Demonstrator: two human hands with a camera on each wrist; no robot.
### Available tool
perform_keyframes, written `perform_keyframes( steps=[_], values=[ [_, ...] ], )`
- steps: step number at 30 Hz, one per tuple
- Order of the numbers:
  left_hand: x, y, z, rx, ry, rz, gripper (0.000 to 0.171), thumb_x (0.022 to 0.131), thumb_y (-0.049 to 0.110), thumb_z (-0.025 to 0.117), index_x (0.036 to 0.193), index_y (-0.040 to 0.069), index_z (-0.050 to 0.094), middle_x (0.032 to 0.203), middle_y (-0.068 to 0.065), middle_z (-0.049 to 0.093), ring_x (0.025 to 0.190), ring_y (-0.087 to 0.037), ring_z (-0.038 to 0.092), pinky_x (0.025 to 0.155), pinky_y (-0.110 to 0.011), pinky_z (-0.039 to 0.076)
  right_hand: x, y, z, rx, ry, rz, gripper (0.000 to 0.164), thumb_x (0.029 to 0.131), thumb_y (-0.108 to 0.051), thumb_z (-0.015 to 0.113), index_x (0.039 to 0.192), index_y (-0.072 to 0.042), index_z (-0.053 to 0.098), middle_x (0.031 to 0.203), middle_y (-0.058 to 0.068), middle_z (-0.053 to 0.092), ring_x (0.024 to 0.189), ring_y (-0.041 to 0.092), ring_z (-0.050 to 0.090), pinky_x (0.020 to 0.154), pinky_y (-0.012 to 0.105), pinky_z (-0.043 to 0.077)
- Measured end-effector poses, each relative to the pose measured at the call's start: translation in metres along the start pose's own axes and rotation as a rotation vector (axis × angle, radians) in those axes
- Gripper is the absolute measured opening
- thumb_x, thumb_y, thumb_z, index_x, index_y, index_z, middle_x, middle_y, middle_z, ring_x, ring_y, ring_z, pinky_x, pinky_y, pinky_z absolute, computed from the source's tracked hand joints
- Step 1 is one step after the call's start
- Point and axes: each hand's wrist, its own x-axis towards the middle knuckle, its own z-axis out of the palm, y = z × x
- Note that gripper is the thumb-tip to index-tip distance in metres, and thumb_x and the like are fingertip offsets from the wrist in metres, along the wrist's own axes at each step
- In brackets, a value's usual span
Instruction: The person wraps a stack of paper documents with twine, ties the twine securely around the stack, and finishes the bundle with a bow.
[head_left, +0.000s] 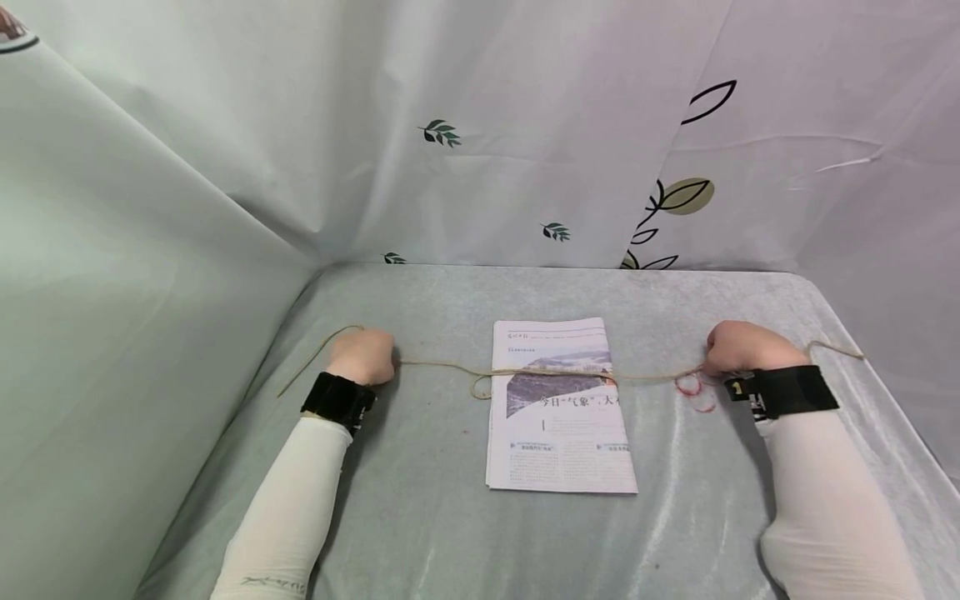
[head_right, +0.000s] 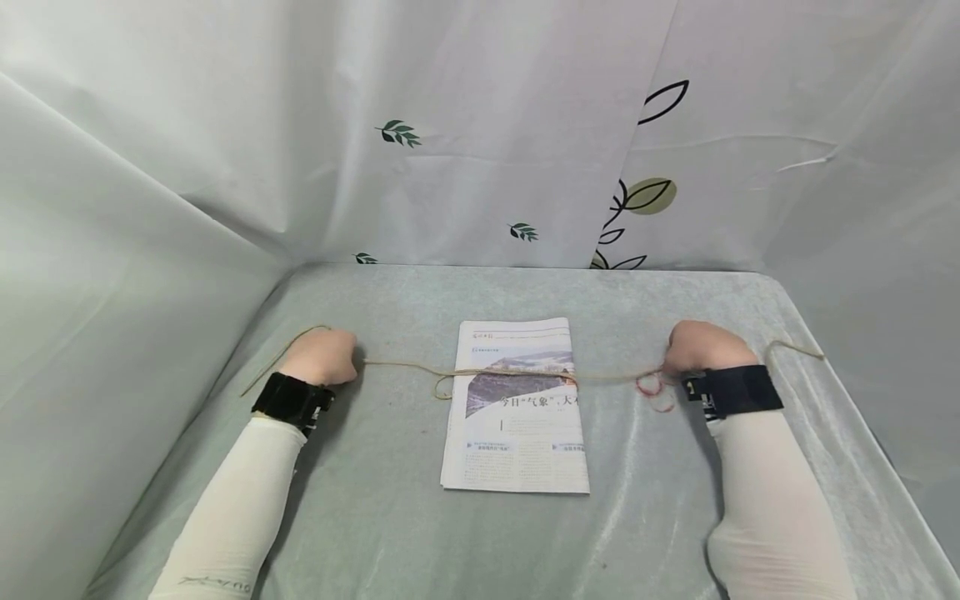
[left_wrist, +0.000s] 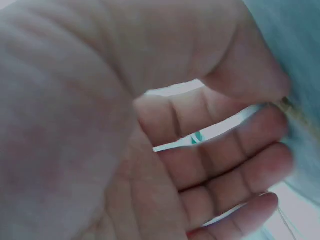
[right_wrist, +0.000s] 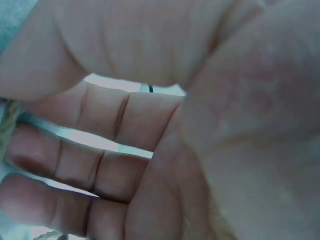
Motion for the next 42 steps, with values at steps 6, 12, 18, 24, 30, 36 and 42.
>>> perform_keyframes(
  steps=[6, 12, 18, 24, 30, 36, 42],
  values=[
    [-0.004, 0.029, 0.006, -0.037, 0.111, 0.278, 0.025, 0.092, 0.010, 0.081, 0.115, 0.004, 0.076, 0.110, -0.013, 0.071, 0.102, -0.033, 0.066, 0.091, -0.052, 0.057, 0.002, -0.013, 0.002, 0.008, 0.039, -0.079, 0.012, 0.076, -0.005, 0.070, 0.084, -0.013, 0.067, 0.078, 0.001, 0.061, 0.073, 0.022, 0.055, 0.067, 0.039, 0.045],
    [-0.002, 0.053, 0.019, -0.034, 0.205, 0.508, 0.016, 0.103, 0.015, 0.077, 0.118, 0.011, 0.078, 0.112, -0.006, 0.068, 0.106, -0.027, 0.065, 0.092, -0.047, 0.056, 0.011, -0.038, 0.011, 0.277, -0.072, -0.136, 0.021, 0.082, -0.001, 0.077, 0.100, -0.008, 0.070, 0.076, 0.004, 0.065, 0.066, 0.021, 0.060, 0.063, 0.040, 0.053],
    [0.000, 0.058, 0.026, -0.034, 0.276, 0.592, 0.005, 0.103, 0.012, 0.078, 0.100, 0.016, 0.078, 0.099, 0.001, 0.068, 0.093, -0.020, 0.065, 0.084, -0.040, 0.057, 0.013, -0.048, 0.016, 0.423, -0.150, -0.151, 0.016, 0.093, -0.011, 0.089, 0.088, -0.008, 0.073, 0.067, 0.003, 0.061, 0.057, 0.019, 0.057, 0.055, 0.040, 0.054],
    [0.000, 0.059, 0.026, -0.072, 0.206, 0.592, 0.012, 0.098, 0.011, 0.077, 0.091, 0.019, 0.073, 0.092, 0.005, 0.061, 0.084, -0.014, 0.057, 0.073, -0.036, 0.052, 0.013, -0.046, 0.014, 0.429, -0.165, -0.195, 0.017, 0.093, -0.023, 0.092, 0.093, -0.010, 0.081, 0.072, 0.004, 0.067, 0.057, 0.020, 0.060, 0.059, 0.036, 0.053],
    [0.000, 0.057, 0.020, -0.127, 0.124, 0.588, 0.012, 0.095, 0.010, 0.076, 0.089, 0.018, 0.070, 0.090, 0.005, 0.058, 0.081, -0.014, 0.054, 0.072, -0.035, 0.048, 0.012, -0.036, 0.012, 0.490, -0.192, -0.250, 0.021, 0.100, -0.022, 0.084, 0.086, -0.006, 0.081, 0.071, 0.005, 0.065, 0.056, 0.019, 0.059, 0.058, 0.033, 0.053],
    [0.002, 0.047, 0.013, -0.212, 0.024, 0.596, 0.021, 0.091, 0.007, 0.073, 0.081, 0.021, 0.061, 0.078, 0.007, 0.054, 0.073, -0.013, 0.052, 0.070, -0.033, 0.043, 0.005, -0.023, 0.005, 0.357, -0.162, -0.174, 0.026, 0.099, -0.019, 0.085, 0.077, -0.006, 0.081, 0.068, 0.003, 0.071, 0.060, 0.013, 0.061, 0.061, 0.027, 0.050],
    [0.001, 0.039, 0.009, -0.239, -0.028, 0.586, 0.021, 0.092, 0.008, 0.071, 0.081, 0.022, 0.060, 0.075, 0.008, 0.052, 0.072, -0.011, 0.051, 0.069, -0.031, 0.042, 0.002, -0.012, -0.002, 0.189, -0.112, -0.148, 0.022, 0.094, -0.025, 0.088, 0.075, -0.014, 0.084, 0.066, -0.008, 0.067, 0.061, 0.010, 0.051, 0.060, 0.027, 0.041]
  ],
)
